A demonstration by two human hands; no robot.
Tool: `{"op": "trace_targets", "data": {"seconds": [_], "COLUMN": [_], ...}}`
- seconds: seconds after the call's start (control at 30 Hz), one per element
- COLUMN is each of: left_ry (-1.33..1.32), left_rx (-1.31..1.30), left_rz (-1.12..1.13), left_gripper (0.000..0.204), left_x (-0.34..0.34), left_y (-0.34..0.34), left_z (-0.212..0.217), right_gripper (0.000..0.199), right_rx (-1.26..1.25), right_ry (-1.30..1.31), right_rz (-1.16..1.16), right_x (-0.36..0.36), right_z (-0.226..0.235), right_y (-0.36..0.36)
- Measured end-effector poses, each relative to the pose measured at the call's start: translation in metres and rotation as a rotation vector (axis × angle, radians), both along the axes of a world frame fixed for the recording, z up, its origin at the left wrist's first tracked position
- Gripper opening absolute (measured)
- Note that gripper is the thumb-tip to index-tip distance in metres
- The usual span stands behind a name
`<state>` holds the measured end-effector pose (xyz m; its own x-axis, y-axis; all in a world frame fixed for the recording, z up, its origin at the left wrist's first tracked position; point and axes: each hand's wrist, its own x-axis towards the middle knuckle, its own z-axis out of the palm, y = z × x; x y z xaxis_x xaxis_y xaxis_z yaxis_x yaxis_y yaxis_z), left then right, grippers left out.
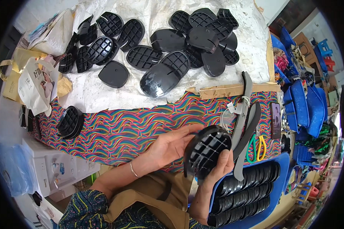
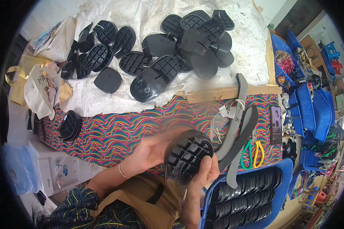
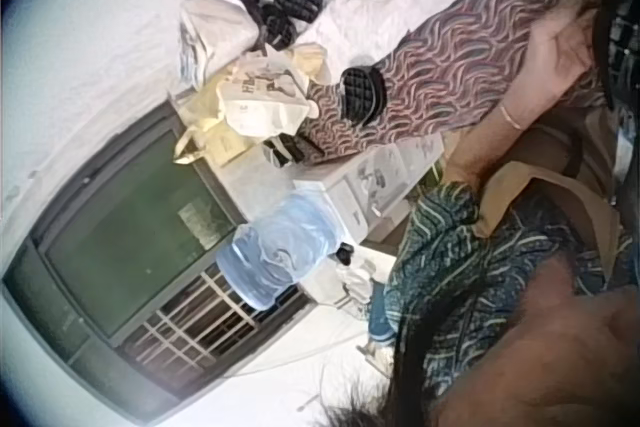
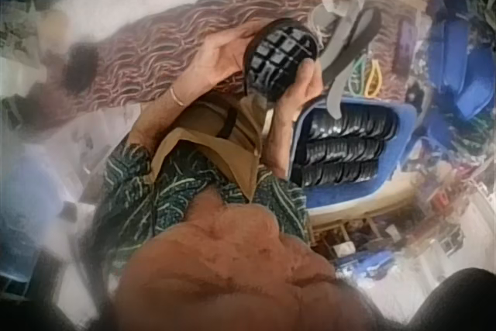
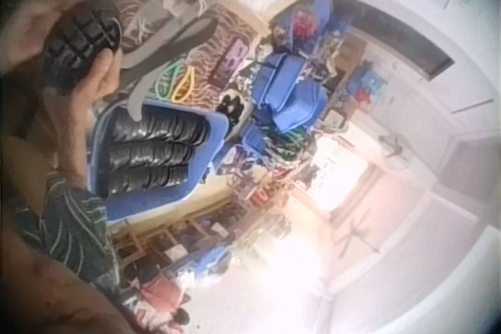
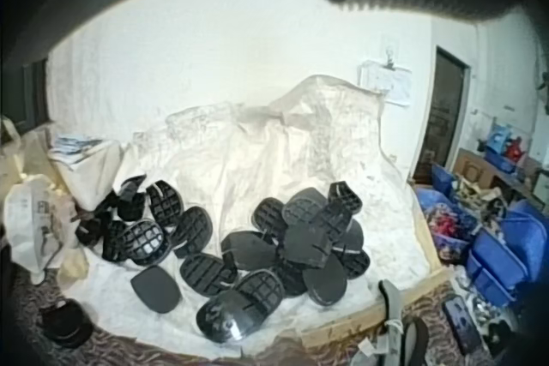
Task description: The person assembles black rubber slippers by hand. They pick up a sole and a strap, align the strap with the sole, and press them together to form a complete slipper. The person repeats this process for multiple units, placing the finished slippers on a pile.
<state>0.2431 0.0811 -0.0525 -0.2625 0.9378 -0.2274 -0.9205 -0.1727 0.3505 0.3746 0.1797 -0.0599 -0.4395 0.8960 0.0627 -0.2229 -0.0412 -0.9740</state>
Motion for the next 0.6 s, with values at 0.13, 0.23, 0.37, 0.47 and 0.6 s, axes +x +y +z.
{"op": "trace_targets", "data": {"seconds": [0.13,0.23,0.37,0.47,0.6], "left_ry": [0.24,0.661,0.615,0.742,0.918], "left_rx": [-0.06,-0.106,-0.14,-0.227,-0.304], "left_rz": [0.119,0.221,0.148,0.07,0.13], "left_gripper": [0.05,0.049,0.049,0.048,0.042], "left_x": [0.012,0.012,0.019,0.024,0.029], "left_y": [-0.007,-0.009,-0.013,-0.014,-0.013], "left_z": [0.004,-0.006,0.0,0.018,0.017], "right_gripper": [0.041,0.04,0.039,0.034,0.036], "right_rx": [0.081,0.091,0.201,0.159,0.147], "right_ry": [-0.045,-0.013,-0.053,-0.077,-0.087], "right_rz": [-0.087,-0.147,-0.154,-0.199,-0.211], "right_x": [-0.006,-0.009,-0.007,-0.013,-0.013], "right_z": [0.001,0.004,0.002,0.004,-0.002], "right_y": [-0.003,-0.005,-0.001,-0.003,-0.004]}}
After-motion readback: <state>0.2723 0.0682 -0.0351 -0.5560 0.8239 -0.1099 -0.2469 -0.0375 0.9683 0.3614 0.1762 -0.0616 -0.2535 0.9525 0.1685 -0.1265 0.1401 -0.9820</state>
